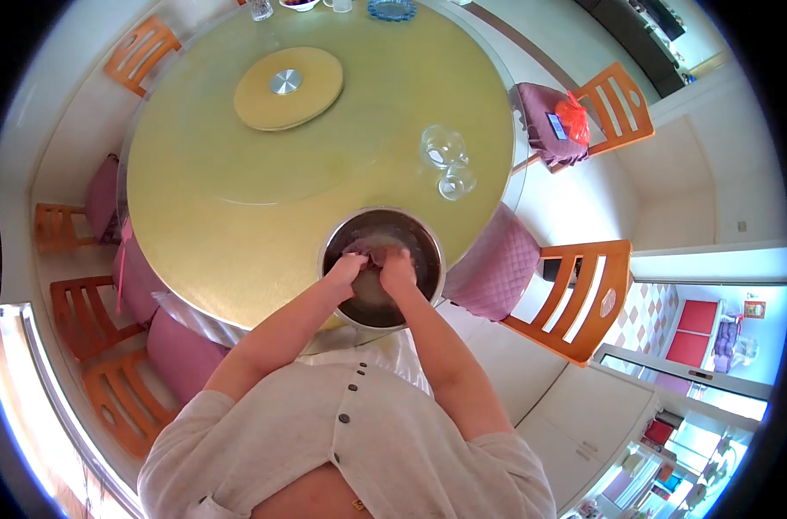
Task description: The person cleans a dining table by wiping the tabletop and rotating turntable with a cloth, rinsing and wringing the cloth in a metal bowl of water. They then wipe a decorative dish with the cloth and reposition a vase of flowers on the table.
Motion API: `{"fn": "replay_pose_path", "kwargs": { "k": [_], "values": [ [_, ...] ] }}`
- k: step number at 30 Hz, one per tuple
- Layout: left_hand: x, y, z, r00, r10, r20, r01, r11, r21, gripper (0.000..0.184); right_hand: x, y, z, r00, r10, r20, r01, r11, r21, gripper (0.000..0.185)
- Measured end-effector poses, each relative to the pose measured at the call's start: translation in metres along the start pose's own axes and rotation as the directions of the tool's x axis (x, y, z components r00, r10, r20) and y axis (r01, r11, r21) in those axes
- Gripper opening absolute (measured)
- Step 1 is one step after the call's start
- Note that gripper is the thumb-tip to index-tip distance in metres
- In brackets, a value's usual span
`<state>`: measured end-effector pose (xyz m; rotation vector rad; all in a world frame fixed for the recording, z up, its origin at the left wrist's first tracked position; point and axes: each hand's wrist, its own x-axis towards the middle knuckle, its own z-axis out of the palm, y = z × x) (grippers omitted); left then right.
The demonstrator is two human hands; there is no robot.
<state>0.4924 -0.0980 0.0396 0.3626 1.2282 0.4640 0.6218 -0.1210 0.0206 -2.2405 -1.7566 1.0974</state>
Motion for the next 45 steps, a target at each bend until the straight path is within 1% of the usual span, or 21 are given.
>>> {"fn": "replay_pose_path", "kwargs": {
  "k": [1,2,4,5,8,11,13,15,18,21,24,27,30,32,33,35,36,37,41,43,45],
  "values": [
    [-0.011,0.011,0.008,0.987,-0.145,-0.074,0.139,0.987,-0.085,0.029,0.008,0.002,0.004,0.985,0.091,0.146,-0.141,0.912,0.384,0.028],
    [-0.011,0.014,0.009,0.987,-0.136,-0.08,0.129,0.988,-0.087,0.029,0.006,-0.003,0.003,0.986,0.08,0.145,-0.131,0.913,0.386,0.028],
    [-0.009,0.015,0.008,0.956,-0.268,0.119,0.294,0.864,-0.409,0.03,-0.014,-0.016,-0.004,0.983,-0.139,-0.116,0.18,0.834,0.521,0.026],
    [0.013,0.004,0.005,0.978,-0.206,0.031,0.191,0.829,-0.525,0.032,-0.024,-0.025,-0.013,0.982,-0.154,-0.109,0.188,0.832,0.521,0.026],
    [0.021,0.006,0.004,0.972,-0.207,0.11,0.234,0.818,-0.526,0.033,-0.044,-0.047,-0.029,0.989,-0.148,-0.023,0.137,0.826,0.546,0.026],
    [0.07,-0.029,-0.025,0.963,-0.079,0.259,0.207,0.832,-0.516,0.031,-0.047,-0.052,-0.023,0.969,-0.2,-0.143,0.246,0.821,0.516,0.029],
    [0.064,-0.027,-0.022,0.927,0.024,0.374,0.17,0.863,-0.476,0.03,-0.045,-0.053,-0.022,0.962,-0.178,-0.207,0.242,0.907,0.344,0.037],
    [0.032,-0.008,-0.004,0.956,-0.134,0.261,0.237,0.877,-0.419,0.025,-0.036,-0.044,-0.023,0.962,-0.158,-0.222,0.216,0.938,0.271,0.04],
    [0.03,-0.014,0.008,0.997,-0.074,0.039,0.081,0.962,-0.262,0.027,-0.016,-0.028,-0.022,0.975,-0.105,-0.197,0.129,0.985,0.114,0.044],
    [0.012,-0.002,0.014,0.993,-0.109,-0.046,0.092,0.955,-0.282,0.02,-0.003,-0.02,-0.034,0.98,-0.142,-0.138,0.141,0.99,-0.019,0.046],
    [-0.003,0.002,0.013,0.978,-0.01,-0.207,-0.036,0.975,-0.218,0.011,0.011,-0.001,-0.024,0.938,-0.29,-0.19,0.235,0.935,-0.266,0.04],
    [0.005,-0.002,0.004,0.987,0.05,-0.153,-0.049,0.999,0.016,0.012,0.002,-0.01,-0.024,0.997,-0.019,-0.075,0.002,0.977,-0.213,0.027],
    [0.03,-0.024,-0.002,0.991,0.078,-0.108,-0.093,0.986,-0.139,0.012,0.007,0.012,0.008,0.976,-0.194,0.095,0.213,0.935,-0.283,0.026],
    [0.017,-0.014,-0.008,0.983,-0.05,0.175,0.102,0.948,-0.303,0.015,0.002,0.007,0.002,0.979,-0.198,0.053,0.205,0.942,-0.265,0.024],
    [0.011,-0.009,-0.004,0.983,-0.05,0.179,0.102,0.948,-0.301,0.015,0.001,0.006,-0.003,0.99,-0.137,-0.03,0.127,0.965,-0.229,0.021],
    [0.001,0.002,0.002,0.964,-0.244,-0.11,0.244,0.97,-0.007,0.02,0.002,0.008,-0.005,0.991,-0.073,-0.112,0.052,0.981,-0.185,0.018],
    [0.005,0.001,0.002,0.965,-0.242,-0.102,0.243,0.97,0.003,0.02,0.001,0.012,-0.007,0.998,-0.051,-0.026,0.052,0.998,0.041,0.017],
    [0.012,-0.006,-0.002,0.963,-0.267,-0.036,0.262,0.958,-0.114,0.021,-0.003,0.008,-0.009,0.996,-0.057,0.071,0.036,0.964,0.262,0.016],
    [0.043,-0.022,-0.003,0.94,-0.318,0.122,0.335,0.801,-0.497,0.027,-0.04,-0.021,-0.037,0.973,-0.181,0.143,0.084,0.857,0.509,0.026],
    [0.03,-0.021,0.008,0.978,-0.194,0.073,0.206,0.867,-0.454,0.028,-0.043,-0.019,-0.029,0.946,-0.271,-0.175,0.323,0.797,0.511,0.03],
    [0.012,-0.015,0.018,0.997,-0.066,0.028,0.072,0.914,-0.4,0.029,-0.035,-0.015,-0.016,0.96,-0.142,-0.24,0.267,0.715,0.646,0.031]
  ]
}}
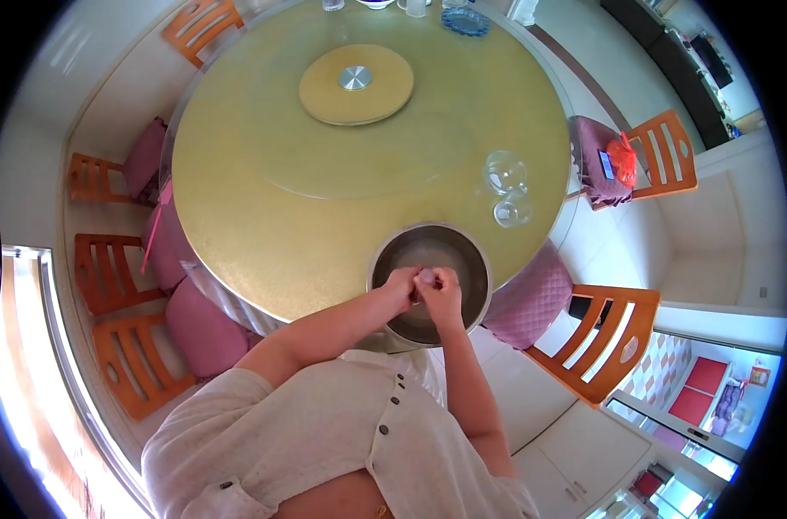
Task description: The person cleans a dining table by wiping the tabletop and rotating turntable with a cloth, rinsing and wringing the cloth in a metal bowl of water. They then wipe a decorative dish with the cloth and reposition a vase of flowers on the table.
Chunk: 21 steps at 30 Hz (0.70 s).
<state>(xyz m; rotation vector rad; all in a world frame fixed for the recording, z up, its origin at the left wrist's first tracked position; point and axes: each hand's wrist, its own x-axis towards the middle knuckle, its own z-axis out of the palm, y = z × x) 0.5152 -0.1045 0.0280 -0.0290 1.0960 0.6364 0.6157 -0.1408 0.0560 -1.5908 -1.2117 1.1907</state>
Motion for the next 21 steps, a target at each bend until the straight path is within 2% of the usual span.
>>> {"fn": "replay_pose_path", "kwargs": {
  "k": [1,2,3,4,5,6,7,8,10,11,13,15,17,21],
  "values": [
    [-0.007,0.001,0.006,1.0,0.004,-0.023,-0.003,1.0,0.022,0.03,0.001,-0.001,0.004,0.991,0.072,-0.113,-0.054,0.987,0.154,0.033],
    [-0.014,0.002,0.012,0.999,0.007,-0.044,-0.005,0.999,0.049,0.031,-0.001,-0.001,0.006,0.99,0.072,-0.118,-0.053,0.986,0.155,0.033],
    [-0.014,0.0,0.017,0.999,0.007,-0.038,-0.005,0.998,0.061,0.031,-0.006,-0.011,0.008,0.971,0.229,-0.072,-0.177,0.884,0.433,0.033],
    [-0.015,-0.004,0.02,0.996,0.028,-0.081,-0.026,0.999,0.033,0.034,-0.009,-0.018,0.011,0.932,0.361,0.028,-0.288,0.692,0.662,0.033],
    [-0.016,-0.007,0.022,0.991,0.046,-0.122,-0.045,0.999,0.01,0.038,-0.009,-0.018,0.015,0.932,0.362,0.023,-0.285,0.691,0.664,0.033],
    [-0.015,-0.01,0.022,0.992,0.039,-0.119,-0.037,0.999,0.017,0.038,-0.011,-0.018,0.018,0.952,0.296,-0.081,-0.205,0.809,0.551,0.032],
    [-0.012,-0.009,0.021,0.978,0.086,-0.188,-0.064,0.991,0.12,0.043,-0.01,-0.017,0.021,0.964,0.209,-0.163,-0.126,0.902,0.414,0.031],
    [-0.01,-0.01,0.021,0.959,0.135,-0.249,-0.079,0.971,0.224,0.048,-0.01,-0.014,0.023,0.963,0.212,-0.168,-0.126,0.901,0.414,0.031],
    [0.006,-0.017,0.011,0.969,0.155,-0.195,-0.109,0.968,0.227,0.048,-0.009,-0.009,0.028,0.963,0.124,-0.239,0.003,0.883,0.47,0.028],
    [0.017,-0.021,0.005,0.974,0.178,-0.141,-0.143,0.964,0.223,0.049,-0.008,-0.009,0.029,0.962,0.123,-0.242,0.006,0.882,0.47,0.028],
    [0.032,-0.027,-0.002,0.974,0.176,-0.139,-0.131,0.949,0.285,0.049,-0.008,-0.014,0.03,0.919,0.276,-0.282,-0.087,0.839,0.538,0.029],
    [0.032,-0.029,-0.001,0.975,0.178,-0.136,-0.122,0.93,0.346,0.05,-0.008,-0.018,0.028,0.912,0.289,-0.291,-0.081,0.823,0.562,0.029],
    [0.007,-0.021,0.009,0.952,0.285,-0.114,-0.178,0.816,0.549,0.057,-0.006,-0.02,0.028,0.906,0.301,-0.299,-0.074,0.806,0.587,0.029],
    [-0.023,-0.011,0.021,0.957,0.275,-0.097,-0.172,0.802,0.572,0.056,-0.002,-0.02,0.027,0.897,0.272,-0.349,-0.049,0.845,0.532,0.023]
  ]
}}
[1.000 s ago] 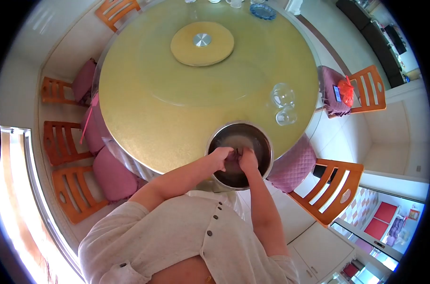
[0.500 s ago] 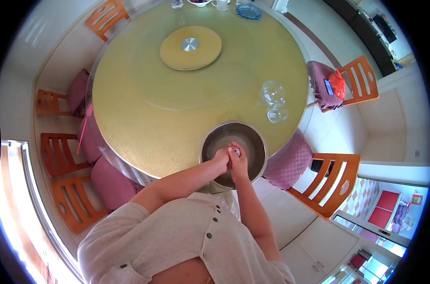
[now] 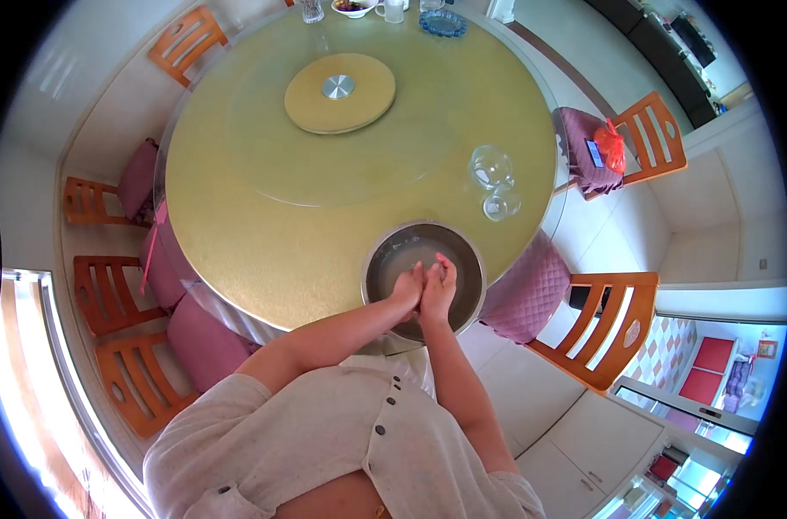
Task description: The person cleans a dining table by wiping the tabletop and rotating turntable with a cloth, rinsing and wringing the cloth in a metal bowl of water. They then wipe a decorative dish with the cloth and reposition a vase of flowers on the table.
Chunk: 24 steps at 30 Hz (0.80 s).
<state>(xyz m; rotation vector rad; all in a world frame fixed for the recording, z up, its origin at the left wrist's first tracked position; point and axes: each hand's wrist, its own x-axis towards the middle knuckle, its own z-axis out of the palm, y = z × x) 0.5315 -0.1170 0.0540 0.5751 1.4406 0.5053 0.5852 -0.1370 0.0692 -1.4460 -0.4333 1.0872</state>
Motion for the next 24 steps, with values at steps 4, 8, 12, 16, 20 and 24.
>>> {"fn": "replay_pose_path", "kwargs": {
  "k": [4,8,12,16,20,24],
  "values": [
    [0.001,-0.005,-0.002,0.986,0.166,0.016,-0.166,0.984,0.068,0.054,0.005,-0.001,0.0,1.0,-0.014,0.002,0.014,0.999,-0.037,0.015],
    [0.0,-0.011,-0.003,0.927,0.373,0.039,-0.373,0.904,0.211,0.052,0.007,0.0,-0.001,1.0,-0.02,-0.012,0.02,1.0,0.011,0.014],
    [-0.011,-0.008,-0.003,0.914,0.404,0.045,-0.402,0.883,0.243,0.053,0.0,-0.011,-0.002,0.999,-0.011,-0.03,0.011,1.0,0.024,0.017],
    [-0.023,0.002,-0.006,0.858,0.5,0.121,-0.51,0.796,0.327,0.051,0.005,-0.005,-0.005,0.997,0.035,-0.063,-0.027,0.992,0.126,0.019],
    [-0.029,0.005,-0.008,0.828,0.539,0.154,-0.558,0.766,0.32,0.049,0.003,-0.008,-0.008,0.998,0.005,-0.063,-0.002,0.999,0.047,0.021],
    [-0.031,0.002,-0.01,0.797,0.583,0.159,-0.599,0.73,0.329,0.048,0.0,-0.009,-0.009,0.994,0.078,-0.07,-0.068,0.987,0.143,0.024]
  ]
}}
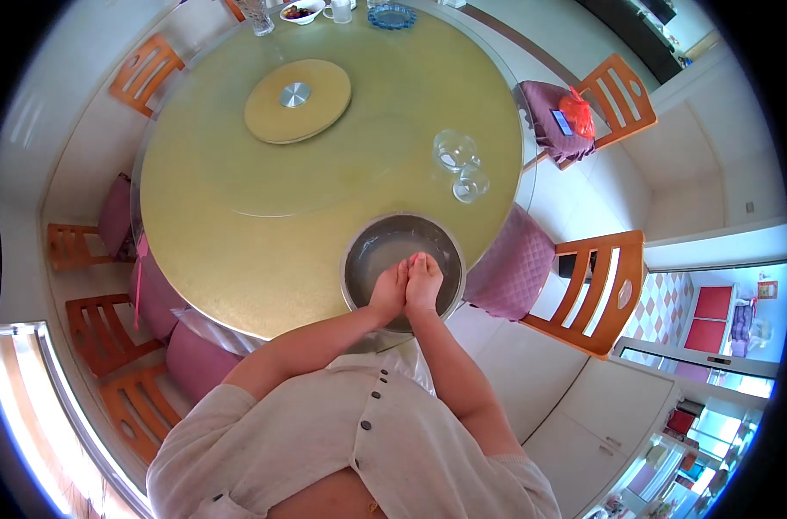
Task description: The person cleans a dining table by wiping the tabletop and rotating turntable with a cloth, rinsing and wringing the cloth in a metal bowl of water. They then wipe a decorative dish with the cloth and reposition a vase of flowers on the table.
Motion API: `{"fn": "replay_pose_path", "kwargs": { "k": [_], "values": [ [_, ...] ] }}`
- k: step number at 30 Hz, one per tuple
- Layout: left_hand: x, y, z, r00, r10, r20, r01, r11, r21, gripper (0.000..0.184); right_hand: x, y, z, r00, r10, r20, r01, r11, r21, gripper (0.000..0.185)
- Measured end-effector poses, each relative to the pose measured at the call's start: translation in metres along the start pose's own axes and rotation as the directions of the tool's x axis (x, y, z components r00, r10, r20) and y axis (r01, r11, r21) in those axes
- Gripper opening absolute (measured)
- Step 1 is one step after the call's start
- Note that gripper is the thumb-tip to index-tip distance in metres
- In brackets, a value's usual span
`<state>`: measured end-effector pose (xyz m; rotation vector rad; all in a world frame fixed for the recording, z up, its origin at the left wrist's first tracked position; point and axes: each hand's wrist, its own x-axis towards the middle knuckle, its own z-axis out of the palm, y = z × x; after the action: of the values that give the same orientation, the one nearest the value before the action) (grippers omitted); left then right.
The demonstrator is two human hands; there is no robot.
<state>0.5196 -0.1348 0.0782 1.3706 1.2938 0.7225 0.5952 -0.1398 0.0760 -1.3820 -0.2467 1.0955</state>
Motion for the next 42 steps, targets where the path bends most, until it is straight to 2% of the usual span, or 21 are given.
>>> {"fn": "replay_pose_path", "kwargs": {
  "k": [3,5,7,8,14,19,21,23,25,26,28,29,30,31,32,34,35,37,38,40,42],
  "values": [
    [0.0,0.001,-0.004,0.998,-0.03,0.06,0.029,0.999,0.02,0.046,-0.002,-0.002,-0.003,0.997,0.071,-0.016,-0.07,0.997,0.03,0.024],
    [0.001,-0.002,-0.009,0.961,0.227,0.16,-0.249,0.959,0.138,0.042,-0.004,-0.001,-0.007,0.991,0.127,-0.039,-0.124,0.99,0.068,0.024],
    [-0.003,0.007,-0.011,0.947,0.275,0.164,-0.298,0.945,0.137,0.039,-0.003,-0.007,-0.01,0.952,0.301,-0.061,-0.286,0.94,0.188,0.022],
    [-0.006,0.011,-0.012,0.933,0.318,0.171,-0.342,0.929,0.14,0.036,-0.003,-0.009,-0.012,0.952,0.301,-0.065,-0.284,0.94,0.188,0.022],
    [-0.01,0.015,-0.018,0.883,0.383,0.272,-0.446,0.866,0.227,0.028,-0.004,-0.012,-0.022,0.924,0.367,0.11,-0.383,0.892,0.24,0.018],
    [-0.012,0.003,-0.028,0.805,0.497,0.324,-0.584,0.762,0.281,0.023,0.004,0.004,-0.026,0.807,0.565,0.173,-0.591,0.768,0.247,0.016],
    [-0.016,0.008,-0.032,0.785,0.528,0.325,-0.614,0.733,0.292,0.023,0.01,0.004,-0.031,0.828,0.524,0.197,-0.558,0.805,0.203,0.015],
    [-0.022,0.03,-0.041,0.978,0.119,0.171,-0.136,0.986,0.097,0.025,0.011,-0.009,-0.028,0.847,0.482,0.225,-0.52,0.839,0.16,0.016],
    [-0.017,0.028,-0.048,0.989,0.116,0.087,-0.118,0.993,0.029,0.027,-0.007,-0.05,-0.014,0.758,0.349,0.55,-0.473,0.876,0.096,0.021],
    [-0.012,0.027,-0.051,0.994,0.108,-0.001,-0.108,0.993,-0.041,0.03,-0.015,-0.062,-0.01,0.759,0.348,0.55,-0.472,0.877,0.096,0.021],
    [-0.004,0.024,-0.059,0.993,0.106,-0.057,-0.11,0.992,-0.062,0.038,-0.027,-0.076,-0.003,0.728,0.351,0.588,-0.365,0.925,-0.1,0.025],
    [0.0,0.021,-0.067,0.989,0.133,-0.06,-0.136,0.989,-0.055,0.037,-0.026,-0.072,-0.006,0.725,0.354,0.591,-0.365,0.925,-0.106,0.025],
    [0.003,0.018,-0.074,0.985,0.16,-0.063,-0.163,0.985,-0.047,0.036,-0.026,-0.069,-0.007,0.805,0.317,0.501,-0.153,0.928,-0.34,0.026],
    [0.004,0.016,-0.078,0.985,0.152,-0.085,-0.159,0.984,-0.081,0.029,-0.025,-0.066,-0.006,0.873,0.239,0.425,0.046,0.827,-0.56,0.026],
    [0.006,0.013,-0.084,0.984,0.155,-0.089,-0.162,0.983,-0.082,0.029,-0.023,-0.066,-0.007,0.872,0.237,0.428,0.051,0.826,-0.561,0.026],
    [0.009,0.007,-0.096,1.0,0.02,0.021,-0.013,0.958,-0.285,0.018,-0.037,-0.085,0.008,0.931,0.186,0.313,0.152,0.583,-0.798,0.027],
    [0.008,0.006,-0.101,1.0,0.019,0.022,-0.012,0.958,-0.287,0.018,-0.039,-0.083,0.012,0.931,0.187,0.312,0.151,0.582,-0.799,0.027],
    [0.006,0.013,-0.112,0.998,-0.008,0.064,0.028,0.945,-0.326,0.01,-0.042,-0.078,0.02,0.877,0.104,0.47,0.123,0.896,-0.428,0.026],
    [0.007,0.008,-0.115,0.998,-0.004,0.065,0.026,0.944,-0.329,0.01,-0.043,-0.076,0.027,0.877,0.101,0.469,0.127,0.894,-0.429,0.026],
    [0.013,0.002,-0.122,1.0,0.019,-0.003,-0.017,0.852,-0.523,0.011,-0.043,-0.07,0.044,0.821,0.121,0.558,-0.054,0.989,-0.135,0.03],
    [0.019,-0.002,-0.134,1.0,-0.022,0.004,0.021,0.855,-0.518,0.01,-0.044,-0.066,0.062,0.807,0.13,0.576,-0.086,0.991,-0.104,0.033]
  ]
}}
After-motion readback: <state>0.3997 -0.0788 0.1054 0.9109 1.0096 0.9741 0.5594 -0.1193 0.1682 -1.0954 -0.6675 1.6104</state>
